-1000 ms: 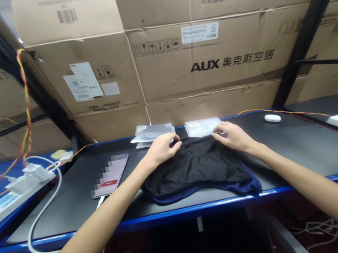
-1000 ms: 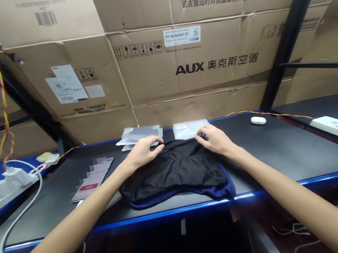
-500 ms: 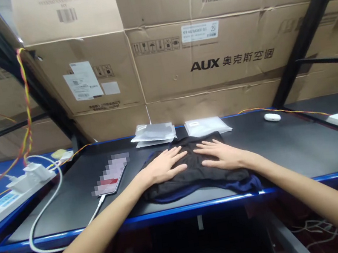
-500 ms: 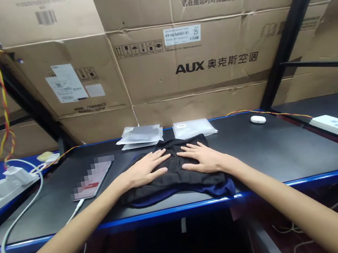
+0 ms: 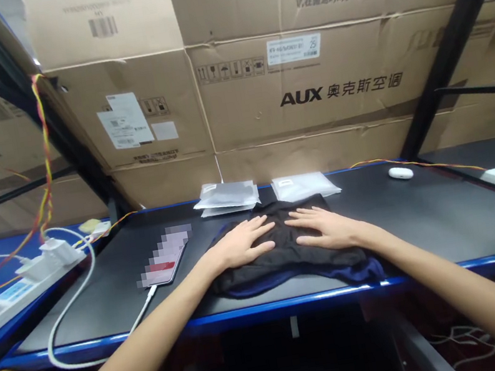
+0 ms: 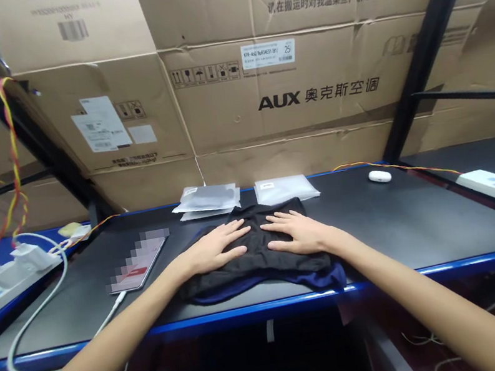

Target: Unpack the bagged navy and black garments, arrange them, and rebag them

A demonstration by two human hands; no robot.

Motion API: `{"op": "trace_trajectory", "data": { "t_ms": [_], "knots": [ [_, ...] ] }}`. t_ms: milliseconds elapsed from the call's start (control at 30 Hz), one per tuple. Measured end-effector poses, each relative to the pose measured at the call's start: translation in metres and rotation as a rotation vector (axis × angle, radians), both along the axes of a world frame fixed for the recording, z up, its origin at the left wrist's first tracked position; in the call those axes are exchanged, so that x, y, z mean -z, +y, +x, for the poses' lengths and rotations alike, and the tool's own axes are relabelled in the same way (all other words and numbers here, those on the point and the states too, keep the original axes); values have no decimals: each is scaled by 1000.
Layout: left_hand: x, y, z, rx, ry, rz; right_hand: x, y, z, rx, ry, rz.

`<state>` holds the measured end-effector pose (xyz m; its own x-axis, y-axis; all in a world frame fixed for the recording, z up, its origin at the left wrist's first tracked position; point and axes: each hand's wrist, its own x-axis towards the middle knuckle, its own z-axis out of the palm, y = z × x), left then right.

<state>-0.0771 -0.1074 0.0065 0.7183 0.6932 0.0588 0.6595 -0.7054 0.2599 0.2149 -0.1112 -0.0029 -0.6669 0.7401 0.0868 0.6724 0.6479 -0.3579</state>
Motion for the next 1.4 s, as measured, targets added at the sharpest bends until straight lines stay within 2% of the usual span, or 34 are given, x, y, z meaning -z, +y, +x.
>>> {"op": "trace_trajectory", "data": {
  "t_ms": [167, 267, 433, 500, 633, 733, 833, 933, 1000, 1133, 1267, 1400],
  "knots": [
    [-1, 2, -1, 11, -55, 10, 1, 2, 1, -5, 24, -13],
    [0, 7, -4, -6, -144, 69, 1, 2, 1, -1, 22, -20],
    [-3, 36, -23, -194, -264, 300, -1, 1, -1, 11, -10, -12],
    [-6, 53, -32, -298, -226, 365, -2, 2, 0, 16, -20, -9],
    [-11, 86, -40, -401, -12, 460, -2, 2, 1, 13, -6, -7],
    [-11, 102, -40, -426, 73, 482, -1, 3, 1, 9, 17, -12],
    [-14, 107, -40, -427, 85, 500, -1, 3, 1, 10, 9, -7],
    [-23, 102, -41, -474, 53, 507, -1, 2, 1, 10, -2, 4],
    [-32, 90, -37, -483, 5, 528, -2, 2, 1, 10, 0, 10],
    [-41, 51, -13, -341, -22, 645, -3, 2, 2, 30, 38, 40],
    [-26, 13, 26, -180, 69, 614, -6, 7, 5, 40, 121, 129],
    [-5, 1, 47, -91, 156, 559, -8, 15, 13, -44, 158, 156]
  ]
}}
